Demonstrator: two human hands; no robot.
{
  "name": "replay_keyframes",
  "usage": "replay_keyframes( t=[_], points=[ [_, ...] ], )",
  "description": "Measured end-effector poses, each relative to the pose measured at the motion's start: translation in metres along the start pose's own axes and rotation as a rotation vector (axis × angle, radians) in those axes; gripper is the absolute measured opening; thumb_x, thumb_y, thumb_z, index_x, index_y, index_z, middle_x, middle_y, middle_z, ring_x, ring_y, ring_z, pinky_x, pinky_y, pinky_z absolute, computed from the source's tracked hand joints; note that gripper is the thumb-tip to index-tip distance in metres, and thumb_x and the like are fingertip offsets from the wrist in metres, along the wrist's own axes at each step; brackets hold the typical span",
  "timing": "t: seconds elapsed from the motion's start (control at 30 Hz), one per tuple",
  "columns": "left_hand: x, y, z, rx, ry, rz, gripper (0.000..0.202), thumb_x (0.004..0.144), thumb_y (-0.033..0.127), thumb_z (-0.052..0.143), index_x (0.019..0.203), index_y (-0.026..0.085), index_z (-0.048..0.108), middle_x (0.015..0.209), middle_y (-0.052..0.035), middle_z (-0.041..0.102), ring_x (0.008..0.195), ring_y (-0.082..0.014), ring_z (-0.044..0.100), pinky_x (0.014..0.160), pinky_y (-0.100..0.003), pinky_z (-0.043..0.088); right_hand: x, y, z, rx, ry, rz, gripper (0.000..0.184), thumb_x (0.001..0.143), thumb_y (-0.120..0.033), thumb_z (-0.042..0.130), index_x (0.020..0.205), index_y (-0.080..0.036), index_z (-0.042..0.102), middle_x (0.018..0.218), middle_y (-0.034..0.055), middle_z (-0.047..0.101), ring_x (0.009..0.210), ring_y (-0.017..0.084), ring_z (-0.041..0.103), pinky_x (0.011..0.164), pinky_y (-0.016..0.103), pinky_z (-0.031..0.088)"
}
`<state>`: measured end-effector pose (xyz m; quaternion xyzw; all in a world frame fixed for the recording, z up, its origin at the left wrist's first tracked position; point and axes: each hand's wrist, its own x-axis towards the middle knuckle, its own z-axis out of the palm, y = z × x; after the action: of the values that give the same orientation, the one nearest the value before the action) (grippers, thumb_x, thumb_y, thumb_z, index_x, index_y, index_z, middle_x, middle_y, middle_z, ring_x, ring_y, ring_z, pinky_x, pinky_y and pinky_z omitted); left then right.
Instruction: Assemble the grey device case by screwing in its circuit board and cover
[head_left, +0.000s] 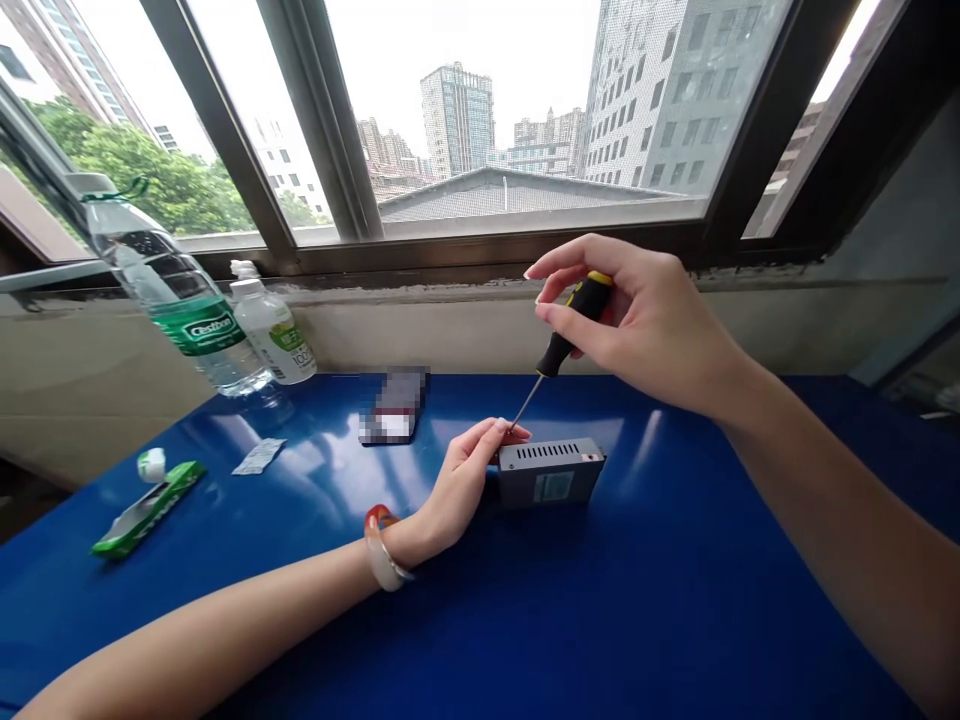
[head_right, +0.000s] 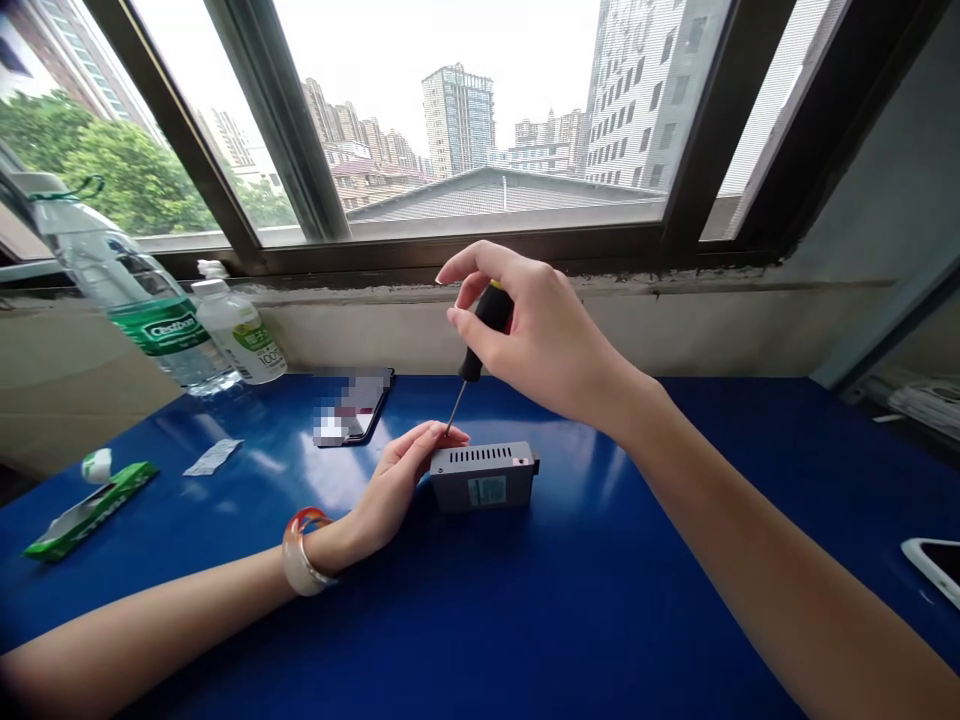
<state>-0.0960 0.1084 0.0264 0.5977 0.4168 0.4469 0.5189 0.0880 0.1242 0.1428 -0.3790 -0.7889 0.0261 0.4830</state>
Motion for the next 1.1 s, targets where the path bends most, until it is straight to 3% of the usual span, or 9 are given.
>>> replay_keyframes(
  t=[0.17, 0.3, 0.4, 0.47, 0.57, 0.67, 0.77, 0.93, 1.1],
  points=[
    [-0.002, 0.002, 0.000, 0.031, 0.010, 0.018, 0.029, 0.089, 0.039, 0.052, 0.078, 0.016, 0.063, 0.077, -0.0006, 0.061, 0.072, -0.0125, 0.054, 0.068, -0.022, 0.043, 0.000, 0.000, 0.002, 0.006, 0.008, -0.002, 0.025, 0.080, -0.020, 0.063, 0.105, -0.018, 0.065, 0.085, 0.0005, 0.064, 0.050, 0.005, 0.042, 0.044, 0.021, 0.038],
    [0.003, -0.005, -0.002, 0.065, 0.047, 0.080, 0.030, 0.090, 0.042, 0.049, 0.081, 0.016, 0.061, 0.084, -0.0040, 0.066, 0.076, -0.0148, 0.060, 0.074, -0.025, 0.047, 0.000, 0.002, 0.001, -0.021, 0.027, -0.008, 0.027, 0.081, -0.021, 0.062, 0.108, -0.019, 0.064, 0.087, 0.0001, 0.065, 0.051, 0.005, 0.044, 0.044, 0.021, 0.038],
    [0.015, -0.010, -0.011, 0.386, 0.120, 0.160, 0.037, 0.096, 0.044, 0.033, 0.086, 0.016, 0.055, 0.090, -0.0073, 0.068, 0.080, -0.0165, 0.065, 0.073, -0.027, 0.049, 0.000, 0.004, -0.002, -0.060, 0.055, -0.012, 0.029, 0.082, -0.022, 0.062, 0.111, -0.021, 0.063, 0.090, 0.0004, 0.066, 0.055, 0.006, 0.047, 0.045, 0.021, 0.038],
    [0.025, -0.011, -0.020, 0.687, 0.127, 0.170, 0.043, 0.098, 0.042, 0.023, 0.079, 0.017, 0.052, 0.082, -0.0060, 0.068, 0.075, -0.0162, 0.064, 0.069, -0.027, 0.048, 0.000, 0.005, -0.003, -0.075, 0.068, -0.018, 0.030, 0.082, -0.023, 0.062, 0.112, -0.022, 0.062, 0.092, 0.0009, 0.066, 0.060, 0.008, 0.051, 0.046, 0.021, 0.039],
    [0.034, -0.010, -0.029, 0.913, 0.092, 0.156, 0.039, 0.093, 0.040, 0.037, 0.063, 0.018, 0.049, 0.063, -0.0031, 0.060, 0.068, -0.0188, 0.059, 0.067, -0.030, 0.043, -0.001, 0.004, -0.003, -0.088, 0.069, -0.034, 0.030, 0.082, -0.023, 0.061, 0.112, -0.021, 0.062, 0.091, 0.0010, 0.066, 0.057, 0.008, 0.048, 0.047, 0.022, 0.039],
    [0.034, -0.010, -0.032, 1.132, 0.070, 0.168, 0.032, 0.087, 0.030, 0.048, 0.058, 0.017, 0.052, 0.066, -0.0058, 0.061, 0.079, -0.0234, 0.057, 0.079, -0.037, 0.037, -0.002, -0.001, -0.002, -0.082, 0.057, -0.051, 0.029, 0.082, -0.022, 0.061, 0.111, -0.019, 0.062, 0.088, 0.0008, 0.065, 0.053, 0.006, 0.043, 0.048, 0.023, 0.038],
    [0.030, -0.012, -0.030, 1.282, 0.049, 0.168, 0.029, 0.087, 0.026, 0.047, 0.062, 0.017, 0.058, 0.073, -0.0092, 0.063, 0.084, -0.0255, 0.056, 0.082, -0.040, 0.034, -0.002, -0.006, -0.002, -0.069, 0.052, -0.050, 0.029, 0.082, -0.022, 0.062, 0.111, -0.018, 0.062, 0.087, 0.0010, 0.065, 0.054, 0.007, 0.043, 0.048, 0.024, 0.038],
    [0.028, -0.015, -0.030, 1.389, 0.032, 0.193, 0.030, 0.088, 0.026, 0.044, 0.067, 0.015, 0.063, 0.077, -0.0127, 0.063, 0.084, -0.0275, 0.056, 0.079, -0.041, 0.033, -0.004, -0.011, -0.002, -0.026, 0.039, -0.043, 0.029, 0.083, -0.024, 0.061, 0.111, -0.019, 0.061, 0.086, 0.0019, 0.063, 0.057, 0.008, 0.046, 0.050, 0.024, 0.039],
    [0.027, -0.014, -0.029, 1.350, 0.069, 0.243, 0.030, 0.085, 0.024, 0.047, 0.058, 0.016, 0.058, 0.069, -0.0108, 0.059, 0.079, -0.0270, 0.054, 0.078, -0.041, 0.032, -0.005, -0.014, 0.000, -0.017, 0.026, -0.050, 0.028, 0.081, -0.023, 0.063, 0.109, -0.018, 0.063, 0.086, 0.0020, 0.064, 0.054, 0.008, 0.043, 0.049, 0.024, 0.038]
  ],
)
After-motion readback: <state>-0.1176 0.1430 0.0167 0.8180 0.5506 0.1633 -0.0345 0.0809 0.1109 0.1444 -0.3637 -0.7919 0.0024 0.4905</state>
